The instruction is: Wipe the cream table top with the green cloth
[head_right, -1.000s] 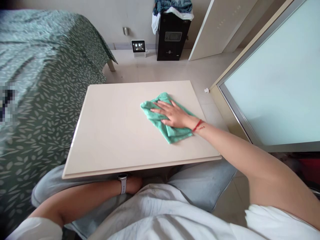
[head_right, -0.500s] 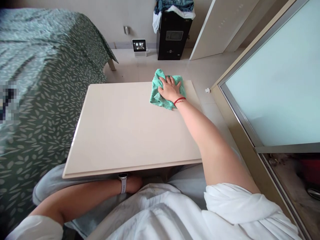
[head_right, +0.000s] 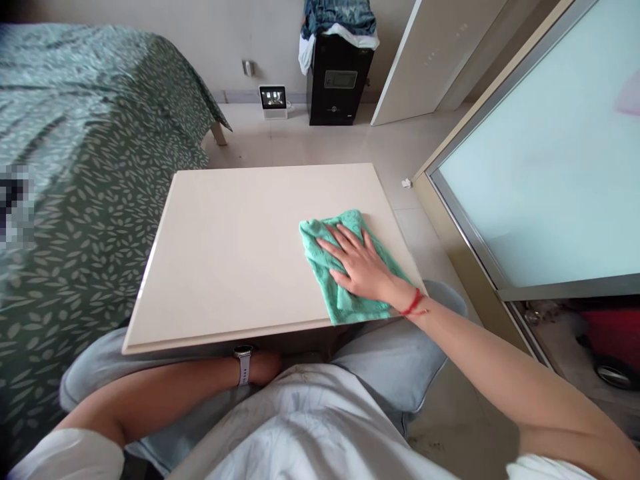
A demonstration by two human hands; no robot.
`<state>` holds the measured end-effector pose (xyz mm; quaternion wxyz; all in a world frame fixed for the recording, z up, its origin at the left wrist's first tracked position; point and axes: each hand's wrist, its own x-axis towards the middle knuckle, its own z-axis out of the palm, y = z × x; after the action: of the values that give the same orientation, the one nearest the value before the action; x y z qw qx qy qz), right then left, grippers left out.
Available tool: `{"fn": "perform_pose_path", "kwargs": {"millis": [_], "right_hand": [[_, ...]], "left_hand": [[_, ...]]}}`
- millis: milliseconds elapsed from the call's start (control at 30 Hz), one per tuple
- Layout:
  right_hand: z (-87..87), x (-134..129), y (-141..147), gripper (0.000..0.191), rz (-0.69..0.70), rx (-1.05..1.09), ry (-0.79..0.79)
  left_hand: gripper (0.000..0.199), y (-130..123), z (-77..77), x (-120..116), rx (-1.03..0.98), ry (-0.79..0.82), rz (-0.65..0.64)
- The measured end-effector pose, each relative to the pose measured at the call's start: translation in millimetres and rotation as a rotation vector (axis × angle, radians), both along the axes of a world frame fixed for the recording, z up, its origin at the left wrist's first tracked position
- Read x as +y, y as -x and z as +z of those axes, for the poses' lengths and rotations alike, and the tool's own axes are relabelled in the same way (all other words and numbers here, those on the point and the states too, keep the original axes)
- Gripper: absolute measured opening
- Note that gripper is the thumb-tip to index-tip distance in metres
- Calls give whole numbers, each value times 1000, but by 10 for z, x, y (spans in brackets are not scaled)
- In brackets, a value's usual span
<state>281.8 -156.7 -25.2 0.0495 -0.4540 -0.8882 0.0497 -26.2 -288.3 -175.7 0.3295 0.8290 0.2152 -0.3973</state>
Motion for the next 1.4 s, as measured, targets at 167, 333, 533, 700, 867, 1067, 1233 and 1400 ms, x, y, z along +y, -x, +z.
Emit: {"fn": "perform_pose_path", "kwargs": {"millis": [167,333,533,700,867,1067,1233,1400], "right_hand": [[-79,-567,-478,85,310,-2,-63],[-83,-368,-804,75,518,-19,21],[-81,543,-716,72,264,16,16],[24,1384,-401,73,-102,11,45],[173,1965,-99,67,-428,18,35],[276,2180,44,61,-604,82,36],[320,2033,71,67,-714,148,38],[200,1763,-12,69,-878,172,18]], "left_hand": [[32,0,2,-25,19,-19,1],[29,43,40,-57,-7,-48,25],[27,49,6,-62,-20,-50,54],[31,23,-66,-51,-9,-3,61],[31,28,-42,-44,1,9,62],[31,20,-19,-39,3,-1,59],[33,15,5,-31,15,14,71],[33,7,5,-14,18,22,66]]}}
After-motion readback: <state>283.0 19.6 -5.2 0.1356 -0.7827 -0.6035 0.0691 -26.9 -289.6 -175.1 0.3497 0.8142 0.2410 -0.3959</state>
